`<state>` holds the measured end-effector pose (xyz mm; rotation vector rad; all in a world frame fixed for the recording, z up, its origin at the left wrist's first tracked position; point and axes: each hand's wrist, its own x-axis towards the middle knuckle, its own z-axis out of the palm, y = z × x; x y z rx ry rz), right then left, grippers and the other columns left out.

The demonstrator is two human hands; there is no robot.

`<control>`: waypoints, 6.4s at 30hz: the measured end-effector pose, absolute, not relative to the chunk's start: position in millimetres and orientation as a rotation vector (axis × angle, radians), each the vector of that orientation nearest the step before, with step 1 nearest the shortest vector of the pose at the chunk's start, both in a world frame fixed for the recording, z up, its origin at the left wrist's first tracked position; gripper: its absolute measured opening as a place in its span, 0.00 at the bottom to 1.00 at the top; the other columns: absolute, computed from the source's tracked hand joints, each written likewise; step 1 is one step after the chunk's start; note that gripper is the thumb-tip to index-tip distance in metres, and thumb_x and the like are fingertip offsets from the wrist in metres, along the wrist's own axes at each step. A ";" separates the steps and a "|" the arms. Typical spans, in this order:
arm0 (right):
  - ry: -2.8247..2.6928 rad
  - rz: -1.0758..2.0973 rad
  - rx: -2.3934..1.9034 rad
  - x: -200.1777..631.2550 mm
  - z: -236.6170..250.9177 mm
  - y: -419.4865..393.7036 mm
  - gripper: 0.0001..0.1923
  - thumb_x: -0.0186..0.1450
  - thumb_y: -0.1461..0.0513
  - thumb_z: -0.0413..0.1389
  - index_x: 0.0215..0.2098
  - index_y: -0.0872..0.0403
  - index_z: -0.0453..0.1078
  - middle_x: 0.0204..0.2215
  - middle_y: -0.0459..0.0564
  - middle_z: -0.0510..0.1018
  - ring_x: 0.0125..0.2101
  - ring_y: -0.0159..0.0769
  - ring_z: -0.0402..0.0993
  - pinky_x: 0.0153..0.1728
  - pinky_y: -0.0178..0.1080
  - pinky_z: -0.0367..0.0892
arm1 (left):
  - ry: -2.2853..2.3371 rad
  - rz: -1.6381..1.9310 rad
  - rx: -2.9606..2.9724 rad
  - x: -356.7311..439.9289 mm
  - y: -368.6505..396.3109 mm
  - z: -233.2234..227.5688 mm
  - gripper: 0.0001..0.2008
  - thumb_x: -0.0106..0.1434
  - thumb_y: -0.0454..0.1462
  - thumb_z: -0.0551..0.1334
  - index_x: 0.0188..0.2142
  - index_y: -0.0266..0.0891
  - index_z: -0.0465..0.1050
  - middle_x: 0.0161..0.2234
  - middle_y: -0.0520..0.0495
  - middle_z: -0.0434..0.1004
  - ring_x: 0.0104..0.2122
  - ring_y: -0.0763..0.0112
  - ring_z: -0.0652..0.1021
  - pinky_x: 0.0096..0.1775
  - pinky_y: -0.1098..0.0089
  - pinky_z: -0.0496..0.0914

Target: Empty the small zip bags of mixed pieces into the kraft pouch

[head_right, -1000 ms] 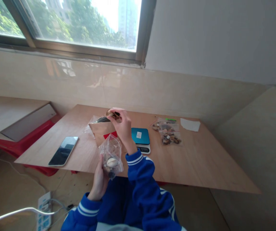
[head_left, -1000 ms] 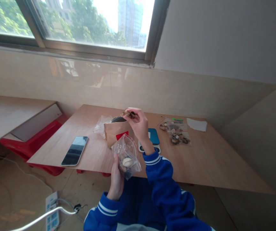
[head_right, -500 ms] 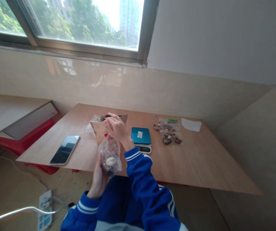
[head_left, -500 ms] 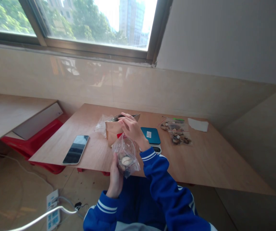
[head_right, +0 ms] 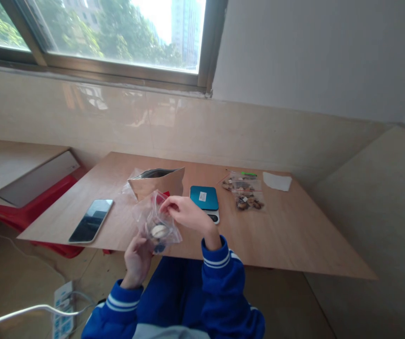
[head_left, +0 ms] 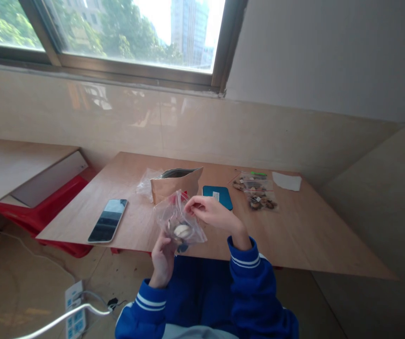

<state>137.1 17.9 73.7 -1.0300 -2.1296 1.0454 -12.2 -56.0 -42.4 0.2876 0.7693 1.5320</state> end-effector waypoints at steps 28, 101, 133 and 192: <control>-1.510 0.924 -0.695 125.1 90.1 47.9 0.22 0.57 0.56 0.65 0.46 0.49 0.64 0.46 0.49 0.74 0.46 0.36 0.74 0.51 0.42 0.70 | 0.961 1.584 0.253 -10.1 -55.3 -35.3 0.17 0.52 0.40 0.67 0.43 0.42 0.77 0.44 0.49 0.80 0.45 0.68 0.78 0.42 0.71 0.70; -1.701 1.133 -1.207 132.1 44.2 4.4 0.09 0.58 0.59 0.62 0.35 0.54 0.81 0.34 0.51 0.84 0.36 0.43 0.80 0.39 0.42 0.74 | 0.921 1.584 0.250 -14.5 -51.5 -29.9 0.08 0.57 0.35 0.68 0.38 0.37 0.79 0.42 0.46 0.82 0.39 0.72 0.80 0.42 0.75 0.71; -1.912 0.500 -0.804 92.0 85.4 86.1 0.13 0.66 0.62 0.55 0.48 0.50 0.74 0.49 0.49 0.79 0.53 0.39 0.73 0.55 0.42 0.66 | 0.914 1.703 0.112 -12.2 -53.0 -26.3 0.10 0.62 0.35 0.61 0.41 0.39 0.80 0.47 0.46 0.80 0.47 0.71 0.78 0.46 0.73 0.72; -1.325 1.029 -1.165 134.7 60.8 22.1 0.19 0.61 0.46 0.57 0.35 0.54 0.72 0.29 0.51 0.80 0.27 0.37 0.76 0.26 0.37 0.70 | 1.011 1.744 0.426 -19.0 -58.1 -30.6 0.22 0.52 0.40 0.72 0.47 0.40 0.77 0.46 0.44 0.81 0.46 0.65 0.80 0.47 0.70 0.73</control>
